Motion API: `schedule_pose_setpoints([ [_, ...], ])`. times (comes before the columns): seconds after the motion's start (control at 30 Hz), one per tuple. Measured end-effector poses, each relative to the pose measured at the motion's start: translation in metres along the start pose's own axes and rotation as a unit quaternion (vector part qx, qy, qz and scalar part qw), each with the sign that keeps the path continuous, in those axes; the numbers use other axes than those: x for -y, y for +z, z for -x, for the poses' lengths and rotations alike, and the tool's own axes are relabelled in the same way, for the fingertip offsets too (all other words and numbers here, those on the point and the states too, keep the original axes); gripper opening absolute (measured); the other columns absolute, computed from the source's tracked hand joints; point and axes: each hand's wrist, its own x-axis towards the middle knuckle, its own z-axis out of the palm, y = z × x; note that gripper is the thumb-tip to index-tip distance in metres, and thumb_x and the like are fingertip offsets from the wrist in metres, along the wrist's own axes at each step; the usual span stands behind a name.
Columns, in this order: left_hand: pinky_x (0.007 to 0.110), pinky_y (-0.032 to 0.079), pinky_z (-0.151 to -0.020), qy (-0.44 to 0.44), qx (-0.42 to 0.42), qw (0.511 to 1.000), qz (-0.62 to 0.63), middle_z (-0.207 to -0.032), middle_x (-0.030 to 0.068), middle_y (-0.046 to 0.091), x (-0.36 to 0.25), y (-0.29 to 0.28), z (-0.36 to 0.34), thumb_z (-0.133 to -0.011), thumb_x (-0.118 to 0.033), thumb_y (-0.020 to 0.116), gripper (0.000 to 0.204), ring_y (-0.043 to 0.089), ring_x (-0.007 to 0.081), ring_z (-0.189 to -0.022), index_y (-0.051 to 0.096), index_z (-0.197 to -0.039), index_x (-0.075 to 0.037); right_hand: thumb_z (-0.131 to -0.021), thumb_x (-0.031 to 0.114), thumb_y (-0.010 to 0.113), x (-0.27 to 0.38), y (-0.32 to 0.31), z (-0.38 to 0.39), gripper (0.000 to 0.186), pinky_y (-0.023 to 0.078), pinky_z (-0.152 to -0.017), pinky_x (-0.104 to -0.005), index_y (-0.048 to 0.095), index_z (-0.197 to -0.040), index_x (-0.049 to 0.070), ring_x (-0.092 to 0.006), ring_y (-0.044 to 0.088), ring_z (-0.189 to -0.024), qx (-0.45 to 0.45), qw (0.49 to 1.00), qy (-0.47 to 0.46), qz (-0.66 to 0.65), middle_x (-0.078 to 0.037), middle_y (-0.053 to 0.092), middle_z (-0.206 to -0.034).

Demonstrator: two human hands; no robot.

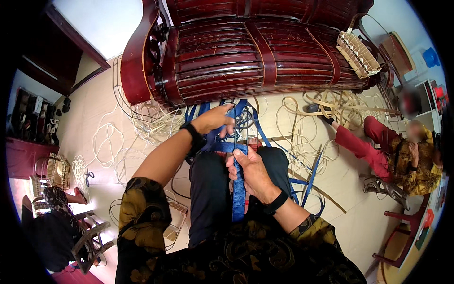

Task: The person weaves a blue plastic strap around a wire basket frame by hand while holding the frame in their lap, pulling the strap through the structure to secure it.

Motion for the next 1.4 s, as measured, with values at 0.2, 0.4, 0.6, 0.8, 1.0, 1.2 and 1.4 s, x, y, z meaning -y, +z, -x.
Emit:
schedule_pose_setpoints([
  [0.2, 0.026, 0.035, -0.044, 0.035, -0.118, 0.991, 0.058, -0.055, 0.001, 0.05, 0.055, -0.134, 0.14, -0.094, -0.02, 0.055, 0.025, 0.042, 0.0091, -0.042, 0.056, -0.072, -0.008, -0.103, 0.015, 0.048, 0.001, 0.0, 0.001, 0.011, 0.044, -0.052, -0.0288, 0.049, -0.097, 0.006, -0.0131, 0.05, -0.058, -0.01, 1.0, -0.001, 0.002, -0.006, 0.058, -0.077],
  [0.4, 0.034, 0.04, -0.047, -0.106, -0.595, 0.796, 0.031, -0.066, 0.0062, 0.052, 0.235, -0.305, 0.459, -0.089, -0.02, 0.055, 0.017, 0.047, 0.0183, -0.053, 0.053, -0.077, -0.008, -0.103, 0.016, 0.048, -0.005, 0.002, 0.0, 0.011, 0.044, -0.051, -0.029, 0.049, -0.098, 0.006, -0.0132, 0.051, -0.058, 0.003, 1.0, 0.009, 0.003, -0.007, 0.058, -0.077],
  [0.6, 0.044, 0.057, -0.071, -0.506, -0.553, 0.419, -0.512, -0.107, 0.0182, 0.07, 0.24, -0.307, 0.527, -0.083, -0.025, 0.067, 0.032, 0.07, 0.0341, -0.093, 0.07, -0.107, -0.004, -0.103, 0.015, 0.048, -0.006, 0.002, 0.0, 0.01, 0.044, -0.051, -0.0293, 0.049, -0.098, 0.006, -0.0131, 0.05, -0.058, 0.001, 1.0, -0.011, -0.008, -0.008, 0.058, -0.077],
  [0.8, 0.041, 0.045, -0.092, 0.016, -0.522, 0.817, -0.243, -0.12, 0.0228, 0.06, 0.129, -0.205, 0.211, -0.083, -0.025, 0.066, 0.051, 0.057, 0.0333, -0.11, 0.055, -0.122, 0.005, -0.103, 0.015, 0.047, -0.006, 0.002, 0.0, 0.01, 0.043, -0.051, -0.0294, 0.049, -0.098, 0.006, -0.0132, 0.05, -0.058, -0.011, 1.0, -0.007, 0.003, -0.007, 0.058, -0.077],
  [1.0, 0.03, 0.038, -0.103, 0.098, 0.061, 0.993, -0.013, -0.125, 0.0094, 0.061, 0.031, -0.04, 0.0, -0.09, -0.03, 0.069, 0.058, 0.054, 0.0161, -0.116, 0.053, -0.134, 0.004, -0.104, 0.015, 0.046, 0.0, 0.008, 0.005, 0.01, 0.043, -0.051, -0.0287, 0.048, -0.1, 0.006, -0.013, 0.049, -0.059, -0.012, 1.0, -0.005, 0.005, -0.007, 0.058, -0.078],
  [1.2, 0.02, 0.026, -0.048, 0.038, 0.06, 0.994, 0.089, -0.07, -0.0069, 0.057, 0.028, -0.035, -0.003, -0.091, -0.023, 0.066, 0.017, 0.038, 0.0013, -0.054, 0.067, -0.097, -0.007, -0.103, 0.015, 0.047, 0.004, 0.007, 0.005, 0.01, 0.042, -0.051, -0.0273, 0.049, -0.103, 0.005, -0.0125, 0.049, -0.06, -0.012, 1.0, 0.005, -0.008, -0.007, 0.056, -0.079],
  [1.4, 0.025, 0.042, -0.05, 0.055, 0.027, 0.997, 0.055, -0.06, 0.0012, 0.054, 0.034, -0.096, 0.12, -0.094, -0.021, 0.059, 0.027, 0.048, 0.011, -0.048, 0.056, -0.072, -0.005, -0.103, 0.016, 0.048, -0.001, 0.002, 0.0, 0.012, 0.042, -0.05, -0.0277, 0.049, -0.102, 0.004, -0.0122, 0.05, -0.061, -0.009, 1.0, -0.019, 0.003, -0.008, 0.056, -0.08],
])
